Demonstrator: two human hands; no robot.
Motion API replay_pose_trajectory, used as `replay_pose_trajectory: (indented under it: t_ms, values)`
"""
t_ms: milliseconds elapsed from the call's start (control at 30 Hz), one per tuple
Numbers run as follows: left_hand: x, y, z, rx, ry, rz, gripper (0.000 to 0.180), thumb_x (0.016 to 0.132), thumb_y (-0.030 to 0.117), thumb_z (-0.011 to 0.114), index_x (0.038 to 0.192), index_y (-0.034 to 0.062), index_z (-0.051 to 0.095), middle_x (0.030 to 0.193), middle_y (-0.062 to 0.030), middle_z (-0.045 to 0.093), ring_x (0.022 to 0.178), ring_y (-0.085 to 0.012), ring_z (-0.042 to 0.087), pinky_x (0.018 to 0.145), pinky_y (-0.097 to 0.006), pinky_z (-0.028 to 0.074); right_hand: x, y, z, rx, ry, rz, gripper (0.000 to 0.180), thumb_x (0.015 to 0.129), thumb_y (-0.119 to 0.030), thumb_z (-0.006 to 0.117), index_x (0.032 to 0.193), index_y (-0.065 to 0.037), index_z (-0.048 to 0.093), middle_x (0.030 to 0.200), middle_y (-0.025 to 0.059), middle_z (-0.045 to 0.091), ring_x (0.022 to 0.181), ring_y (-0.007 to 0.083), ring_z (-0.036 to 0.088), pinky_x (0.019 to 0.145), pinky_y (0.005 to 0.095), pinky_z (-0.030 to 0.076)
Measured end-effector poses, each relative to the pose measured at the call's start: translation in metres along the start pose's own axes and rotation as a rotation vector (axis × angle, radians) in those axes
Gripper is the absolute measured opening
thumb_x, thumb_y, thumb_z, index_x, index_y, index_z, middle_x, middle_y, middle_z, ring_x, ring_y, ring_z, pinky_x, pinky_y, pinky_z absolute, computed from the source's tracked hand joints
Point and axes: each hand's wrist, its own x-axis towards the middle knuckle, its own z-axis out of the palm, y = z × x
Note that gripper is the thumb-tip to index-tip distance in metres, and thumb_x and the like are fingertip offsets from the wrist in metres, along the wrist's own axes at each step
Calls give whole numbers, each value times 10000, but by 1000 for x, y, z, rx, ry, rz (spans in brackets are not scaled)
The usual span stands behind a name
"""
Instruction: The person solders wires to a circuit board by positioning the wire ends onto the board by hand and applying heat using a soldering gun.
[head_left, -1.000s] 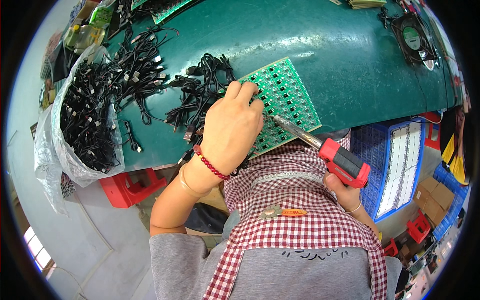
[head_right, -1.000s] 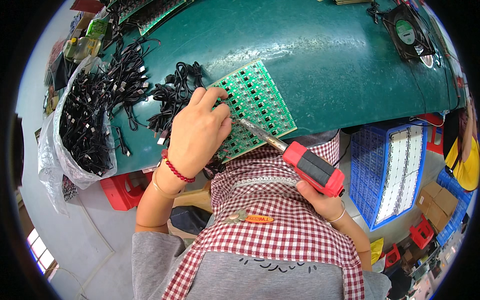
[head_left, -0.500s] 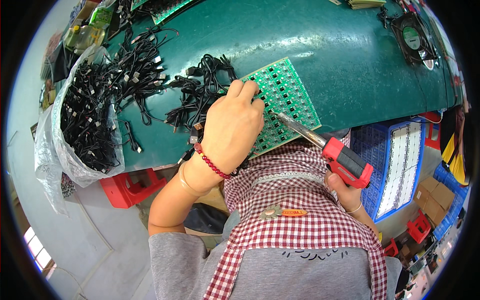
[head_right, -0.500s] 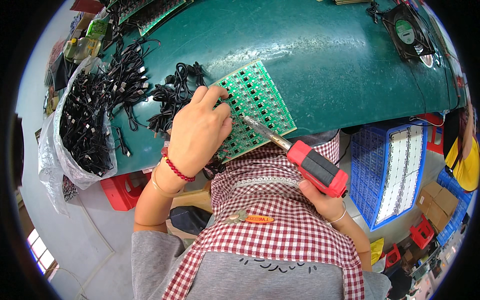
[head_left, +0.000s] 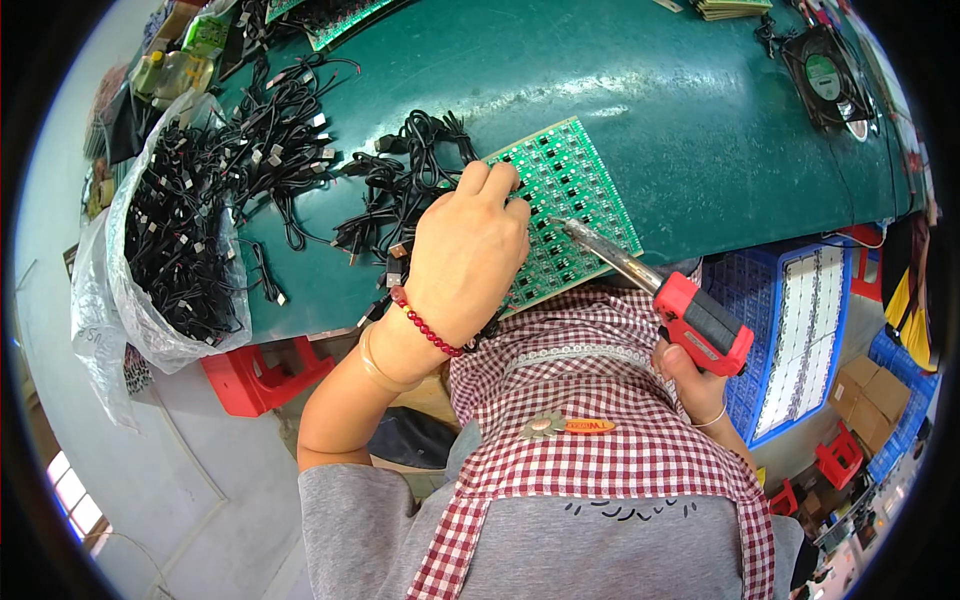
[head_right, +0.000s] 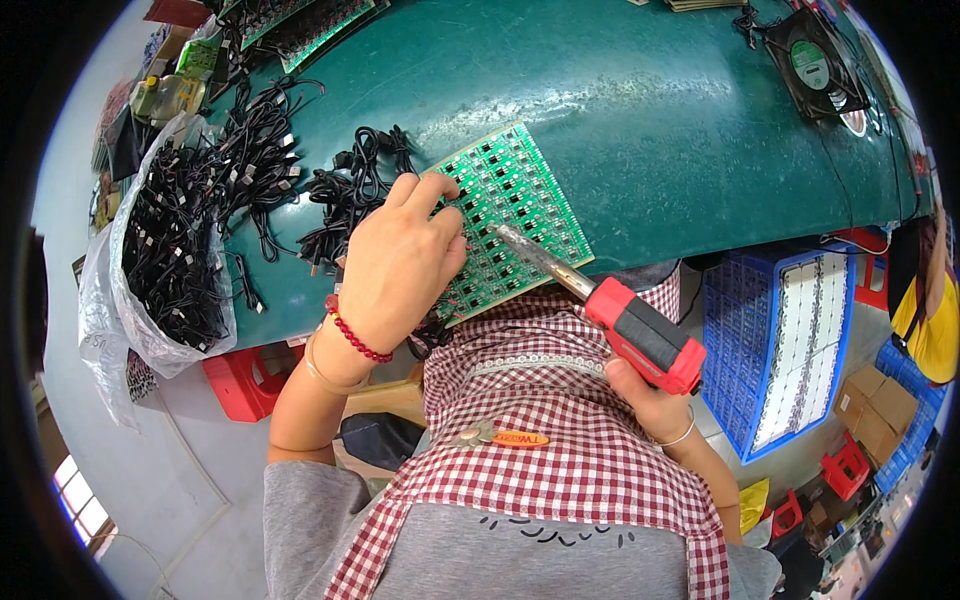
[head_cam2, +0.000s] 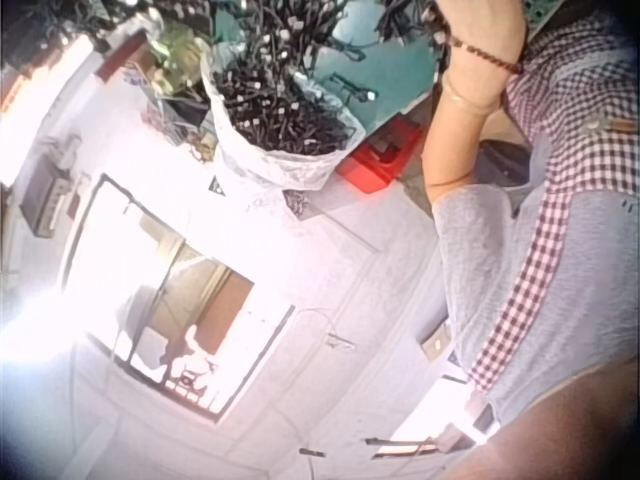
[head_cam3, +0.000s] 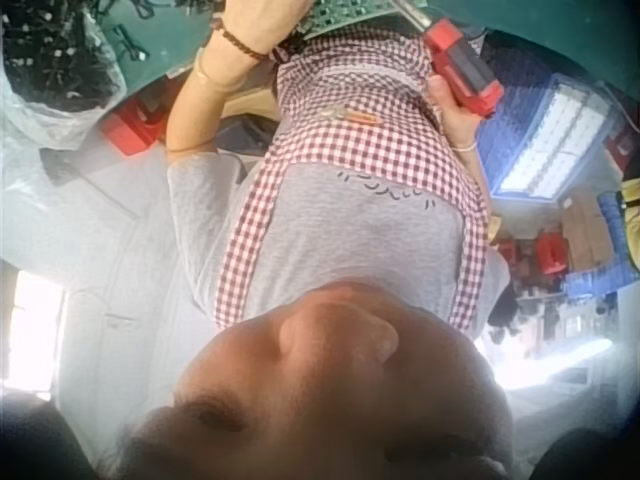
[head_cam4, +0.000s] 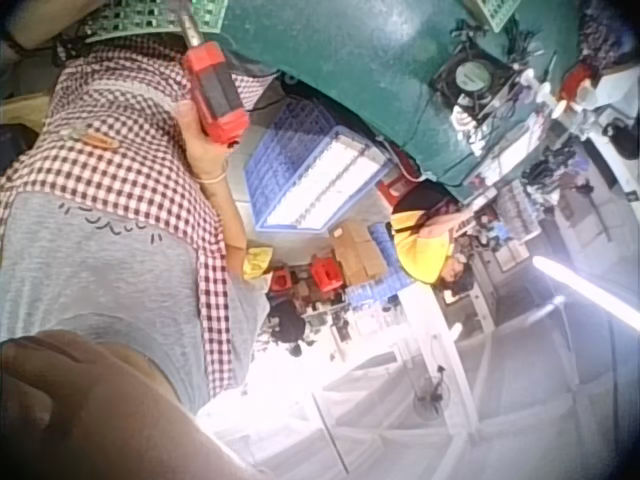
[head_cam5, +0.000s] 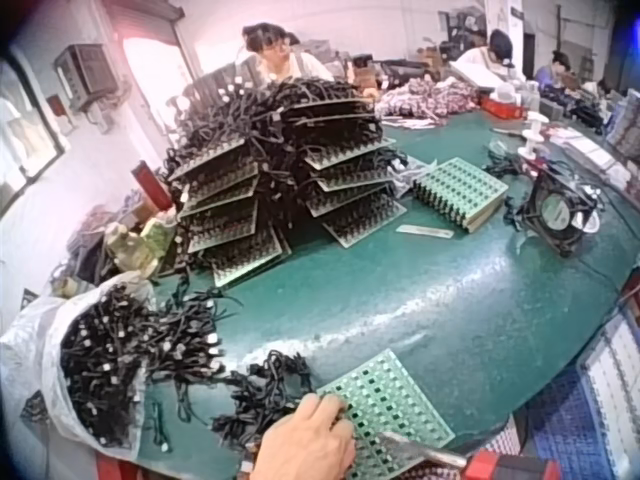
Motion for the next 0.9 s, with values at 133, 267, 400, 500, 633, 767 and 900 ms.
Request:
replay_pose_trajectory:
  t_ms: [133, 267, 400, 500, 633, 767, 900]
  values:
    - [-3, 0, -2, 68, 10, -2, 97, 720, 109, 668, 776, 43, 624, 1058, -58, 569, 945, -223, 531, 764, -346, 450, 5, 9, -5, -49, 50, -105, 336, 910, -186, 603, 1147, 29, 500, 615, 43, 488, 521, 124, 442, 529, 293, 396]
    - [-5, 4, -2, 141, 70, -31, 152, 703, 150, 703, 804, 77, 616, 1159, -59, 530, 988, -226, 503, 777, -362, 386, 14, -14, 5, 169, 99, -93, 328, 935, -196, 554, 1160, 28, 472, 616, 50, 483, 502, 120, 424, 514, 293, 393]
    - [6, -27, -21, -48, 369, -58, 128, 731, 135, 692, 796, 75, 599, 1025, -75, 584, 907, -266, 553, 748, -376, 427, 20, -18, 0, 239, 117, -179, 331, 940, -208, 539, 1164, 24, 465, 630, 48, 478, 490, 114, 418, 503, 286, 400]
    - [18, -121, -29, 290, 535, -256, 66, 799, 67, 602, 859, 81, 625, 967, -69, 618, 891, -282, 577, 744, -408, 473, 21, -22, -2, 254, 130, -171, 335, 943, -219, 538, 1168, 19, 464, 627, 46, 469, 491, 112, 420, 497, 284, 402]
    - [14, -206, -14, 409, 383, -342, 173, 814, 175, 626, 978, 119, 629, 1037, -36, 631, 988, -261, 575, 797, -438, 449, 24, -30, 1, 254, 115, -187, 337, 943, -221, 543, 1167, 18, 465, 625, 45, 466, 491, 114, 424, 501, 282, 402]
    - [38, -200, -8, 515, 196, -376, 131, 837, 230, 628, 924, 135, 652, 980, -21, 643, 963, -216, 582, 811, -404, 386, 21, -25, 2, 297, 167, -166, 331, 945, -216, 538, 1165, 20, 467, 625, 46, 468, 487, 114, 424, 503, 275, 399]
    - [34, -204, -11, 315, 492, -215, 114, 871, 204, 586, 913, 118, 647, 829, -51, 641, 900, -237, 611, 807, -401, 420, 22, -32, 6, 279, 171, -210, 315, 950, -216, 524, 1157, 16, 470, 623, 46, 469, 485, 111, 418, 502, 258, 389]
